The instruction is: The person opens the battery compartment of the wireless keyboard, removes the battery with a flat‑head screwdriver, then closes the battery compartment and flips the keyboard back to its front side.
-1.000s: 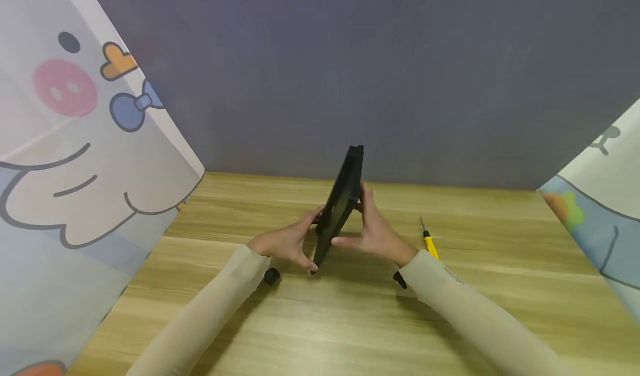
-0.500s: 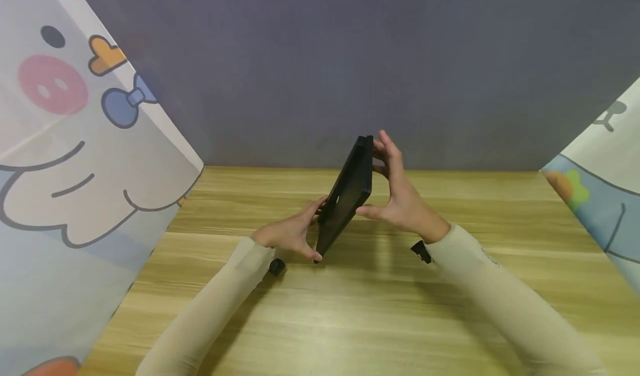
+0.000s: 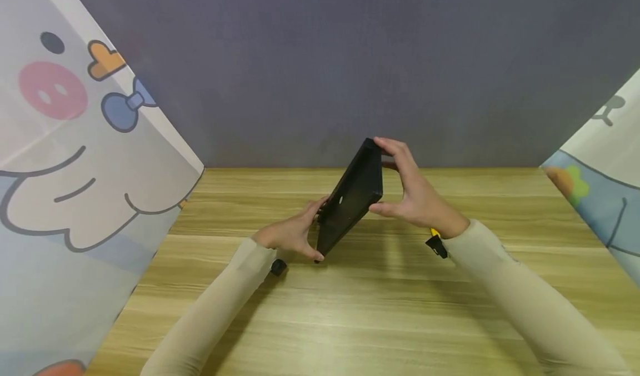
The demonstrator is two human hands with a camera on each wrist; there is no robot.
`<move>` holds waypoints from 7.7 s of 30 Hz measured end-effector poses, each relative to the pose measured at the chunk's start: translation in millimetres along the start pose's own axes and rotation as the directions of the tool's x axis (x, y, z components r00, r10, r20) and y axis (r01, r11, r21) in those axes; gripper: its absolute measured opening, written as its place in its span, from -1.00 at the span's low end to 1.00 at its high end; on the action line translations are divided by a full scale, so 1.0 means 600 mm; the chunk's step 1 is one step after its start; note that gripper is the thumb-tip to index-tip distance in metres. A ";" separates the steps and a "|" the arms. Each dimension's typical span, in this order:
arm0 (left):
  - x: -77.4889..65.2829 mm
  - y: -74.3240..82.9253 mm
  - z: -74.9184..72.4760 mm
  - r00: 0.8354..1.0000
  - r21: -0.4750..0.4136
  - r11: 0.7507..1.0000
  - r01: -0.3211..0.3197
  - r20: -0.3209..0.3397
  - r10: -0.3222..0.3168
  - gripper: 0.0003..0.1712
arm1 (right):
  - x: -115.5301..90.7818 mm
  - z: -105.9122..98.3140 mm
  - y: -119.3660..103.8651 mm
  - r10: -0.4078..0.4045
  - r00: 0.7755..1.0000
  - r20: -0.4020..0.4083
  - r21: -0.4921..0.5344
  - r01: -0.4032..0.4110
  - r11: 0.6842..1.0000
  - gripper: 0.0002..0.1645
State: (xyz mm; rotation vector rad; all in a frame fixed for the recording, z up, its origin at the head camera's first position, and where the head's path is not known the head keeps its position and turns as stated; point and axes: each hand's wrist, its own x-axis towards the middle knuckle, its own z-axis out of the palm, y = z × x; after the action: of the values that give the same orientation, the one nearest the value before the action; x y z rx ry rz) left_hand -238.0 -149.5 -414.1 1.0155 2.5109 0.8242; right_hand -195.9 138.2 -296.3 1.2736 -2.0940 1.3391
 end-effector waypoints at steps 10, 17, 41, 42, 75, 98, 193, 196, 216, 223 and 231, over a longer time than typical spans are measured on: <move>-0.010 -0.002 -0.006 1.000 0.050 0.998 0.023 -0.006 -0.022 0.55 | -0.025 -0.025 0.007 0.056 0.995 0.076 -0.075 -0.051 0.996 0.14; -0.014 -0.001 -0.012 0.999 0.075 0.997 0.033 -0.004 -0.032 0.54 | -0.044 -0.039 0.001 0.109 0.987 0.120 -0.162 -0.089 0.983 0.21; -0.019 -0.003 -0.019 0.996 0.155 0.984 0.087 0.020 -0.091 0.49 | -0.131 -0.070 0.083 0.341 0.906 0.251 -0.335 -0.249 0.909 0.34; -0.019 -0.003 -0.019 0.995 0.156 0.983 0.093 0.022 -0.097 0.48 | -0.134 -0.070 0.083 0.356 0.899 0.257 -0.335 -0.263 0.905 0.33; -0.025 -0.002 -0.009 0.983 0.312 0.934 0.176 -0.003 -0.184 0.42 | -0.183 0.000 0.126 0.645 0.723 0.248 -0.381 -0.539 0.751 0.51; -0.017 -0.012 -0.015 0.974 0.372 0.905 0.205 0.013 -0.226 0.44 | -0.182 0.037 0.139 0.698 0.678 0.233 -0.463 -0.554 0.692 0.53; 0.011 -0.050 -0.039 0.939 0.123 0.931 0.343 -0.078 -0.335 -0.43 | -0.078 0.024 0.225 0.722 0.663 0.198 -0.450 -0.592 0.668 -0.88; 0.010 -0.050 -0.036 0.939 0.124 0.931 0.342 -0.081 -0.334 -0.43 | -0.077 0.024 0.226 0.725 0.658 0.201 -0.464 -0.588 0.662 -0.87; 0.007 -0.044 -0.021 0.939 0.130 0.932 0.339 -0.105 -0.327 -0.44 | -0.062 0.021 0.238 0.777 0.585 0.233 -0.462 -0.637 0.617 -0.90; 0.007 -0.047 -0.022 0.933 0.122 0.926 0.356 -0.106 -0.345 -0.43 | -0.065 0.017 0.234 0.776 0.575 0.258 -0.438 -0.647 0.624 -0.93; 0.006 -0.044 -0.025 0.938 0.130 0.931 0.341 -0.112 -0.328 -0.44 | -0.065 0.020 0.233 0.779 0.574 0.253 -0.433 -0.653 0.622 -0.89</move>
State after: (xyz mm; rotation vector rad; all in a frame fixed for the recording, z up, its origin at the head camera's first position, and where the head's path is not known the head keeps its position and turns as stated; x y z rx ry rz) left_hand -262.1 -168.2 -418.9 0.5709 2.7472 0.5992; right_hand -288.7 168.7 -404.4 0.5713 -3.2202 0.9607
